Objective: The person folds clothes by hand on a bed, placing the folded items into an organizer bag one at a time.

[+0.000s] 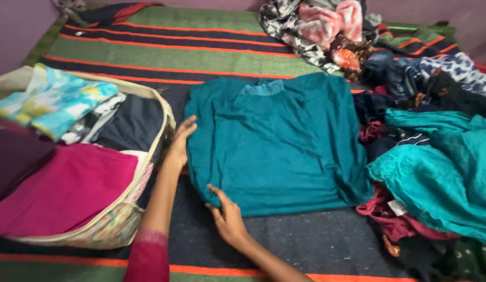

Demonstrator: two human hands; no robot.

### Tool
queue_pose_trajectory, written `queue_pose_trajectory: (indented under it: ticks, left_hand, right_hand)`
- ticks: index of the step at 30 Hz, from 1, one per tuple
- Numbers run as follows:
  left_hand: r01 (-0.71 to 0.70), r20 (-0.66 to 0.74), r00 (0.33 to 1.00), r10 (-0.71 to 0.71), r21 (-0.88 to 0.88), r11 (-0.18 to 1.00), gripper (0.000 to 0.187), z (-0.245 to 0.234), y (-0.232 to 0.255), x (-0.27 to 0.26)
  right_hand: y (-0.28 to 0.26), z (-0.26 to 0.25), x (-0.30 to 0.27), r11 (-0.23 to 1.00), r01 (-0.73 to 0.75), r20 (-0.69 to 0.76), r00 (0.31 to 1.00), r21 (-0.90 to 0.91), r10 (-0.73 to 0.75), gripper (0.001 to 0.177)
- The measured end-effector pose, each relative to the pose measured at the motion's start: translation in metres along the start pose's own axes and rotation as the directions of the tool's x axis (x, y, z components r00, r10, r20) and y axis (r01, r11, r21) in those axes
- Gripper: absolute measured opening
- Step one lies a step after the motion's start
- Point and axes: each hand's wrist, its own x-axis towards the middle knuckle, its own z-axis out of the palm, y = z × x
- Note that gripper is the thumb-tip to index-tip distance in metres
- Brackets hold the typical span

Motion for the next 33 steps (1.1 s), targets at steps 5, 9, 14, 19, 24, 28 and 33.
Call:
queue_pose_trajectory:
  ticks: [5, 9, 14, 19, 24, 28, 33]
  left_hand:
    - [-0.133, -0.079, 0.986, 0.146, 0.153, 0.979, 0.052, 0.023, 0.015, 0.093]
    - [-0.204, -0.137, 0.963, 0.233, 0.197, 0.959, 0.062, 0.038, 0.034, 0.139]
    - [-0.252, -0.135, 0.942, 0.308, 0.321, 0.913, 0.068, 0.113, 0.040, 0.175]
    - [-0.270, 0.159, 0.957, 0.242, 0.190, 0.944, 0.068, 0.280, 0.021, 0.157]
    - [-0.223, 0.637, 0.766, 0.089, 0.132, 0.966, 0.067, 0.383, -0.008, 0.088]
    - [-0.319, 0.603, 0.794, 0.069, 0.319, 0.892, 0.052, 0.372, -0.073, 0.097]
    - [-0.232, 0.045, 0.870, 0.490, 0.916, 0.327, 0.070, 0.266, -0.143, 0.099]
  right_hand:
    - [0.001, -0.013, 0.003, 0.996, 0.075, 0.045, 0.996, -0.042, -0.073, 0.049]
    - [-0.004, -0.024, 0.006, 0.989, -0.150, 0.152, 0.977, 0.001, 0.148, 0.050]
    - [0.010, -0.060, 0.006, 0.951, -0.232, -0.030, 0.969, 0.205, 0.243, 0.048]
    - [0.038, -0.161, -0.018, 0.909, -0.187, -0.344, 0.882, 0.373, 0.323, 0.049]
    - [0.075, -0.248, -0.046, 0.910, -0.087, -0.639, 0.685, 0.405, 0.350, 0.038]
    - [0.120, -0.277, -0.064, 0.857, -0.090, -0.605, 0.671, 0.508, 0.429, 0.029]
    - [0.124, -0.280, -0.066, 0.896, -0.163, -0.633, 0.655, 0.414, 0.412, 0.029]
